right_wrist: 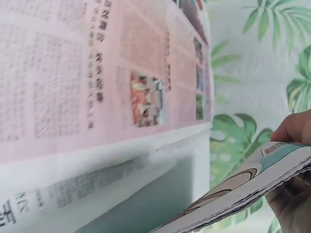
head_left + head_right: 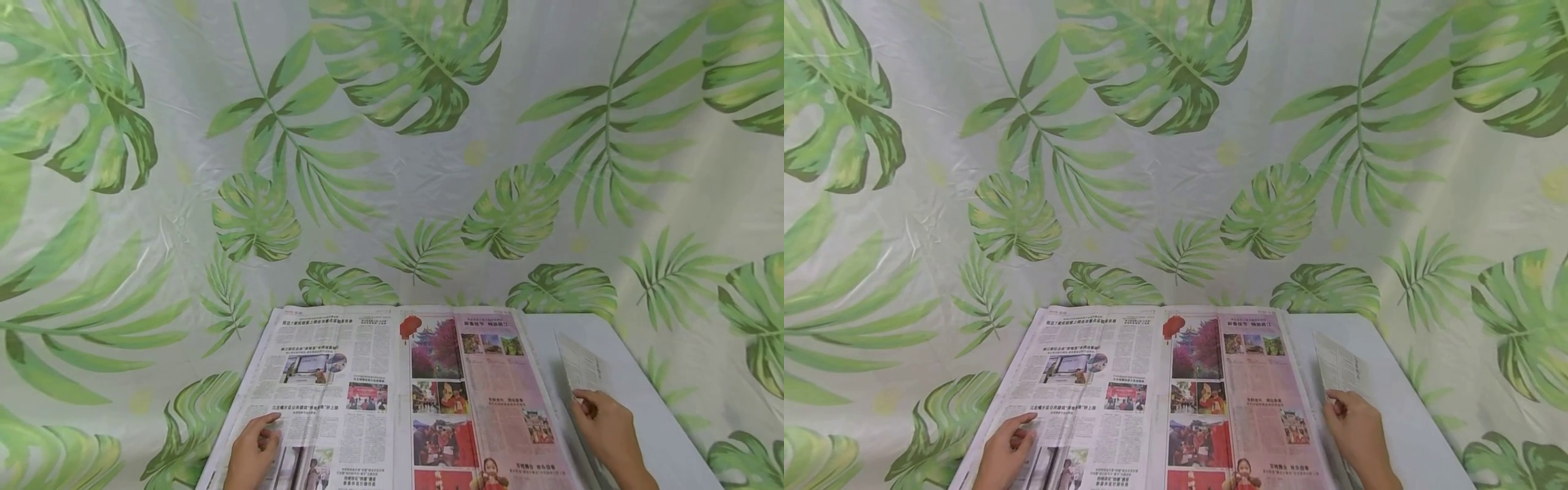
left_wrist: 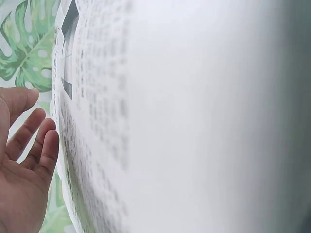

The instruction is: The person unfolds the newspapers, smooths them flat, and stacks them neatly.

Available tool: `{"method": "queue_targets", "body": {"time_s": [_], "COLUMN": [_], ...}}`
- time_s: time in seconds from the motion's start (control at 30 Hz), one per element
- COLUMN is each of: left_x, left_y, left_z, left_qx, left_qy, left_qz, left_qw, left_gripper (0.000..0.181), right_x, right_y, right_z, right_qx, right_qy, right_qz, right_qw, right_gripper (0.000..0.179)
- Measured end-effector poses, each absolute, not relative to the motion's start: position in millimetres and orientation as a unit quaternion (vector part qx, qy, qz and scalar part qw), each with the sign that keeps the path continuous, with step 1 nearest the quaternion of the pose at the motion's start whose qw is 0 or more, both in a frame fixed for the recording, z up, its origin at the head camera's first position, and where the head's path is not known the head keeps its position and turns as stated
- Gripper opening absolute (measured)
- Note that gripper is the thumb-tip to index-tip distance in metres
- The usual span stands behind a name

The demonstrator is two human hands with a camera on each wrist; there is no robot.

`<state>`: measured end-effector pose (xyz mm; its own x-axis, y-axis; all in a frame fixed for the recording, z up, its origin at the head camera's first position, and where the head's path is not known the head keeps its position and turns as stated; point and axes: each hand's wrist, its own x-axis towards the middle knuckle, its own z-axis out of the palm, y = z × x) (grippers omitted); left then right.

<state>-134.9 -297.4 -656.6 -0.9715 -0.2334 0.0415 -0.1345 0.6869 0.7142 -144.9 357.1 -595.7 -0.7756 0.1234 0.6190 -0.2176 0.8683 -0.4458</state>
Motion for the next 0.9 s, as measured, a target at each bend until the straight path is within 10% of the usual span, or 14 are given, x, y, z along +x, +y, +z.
{"method": "queue_targets", "body": {"time_s": [0.9], "left_x": [-155.3], "left_y": [-254.4], "left_z": [-655.0], "left_qx": [0.05], "left_qy": [-0.909], "left_qz": [-0.4], "left_qw": [0.107], "left_gripper": [0.036], "right_x": [-181.2], "right_y": [268.4], "right_z": [-585.9], "right_qx": [0.024], "right_qy": [-0.913], "right_qz": [0.328], "right_qw": [0.242], "right_gripper": [0.013]}}
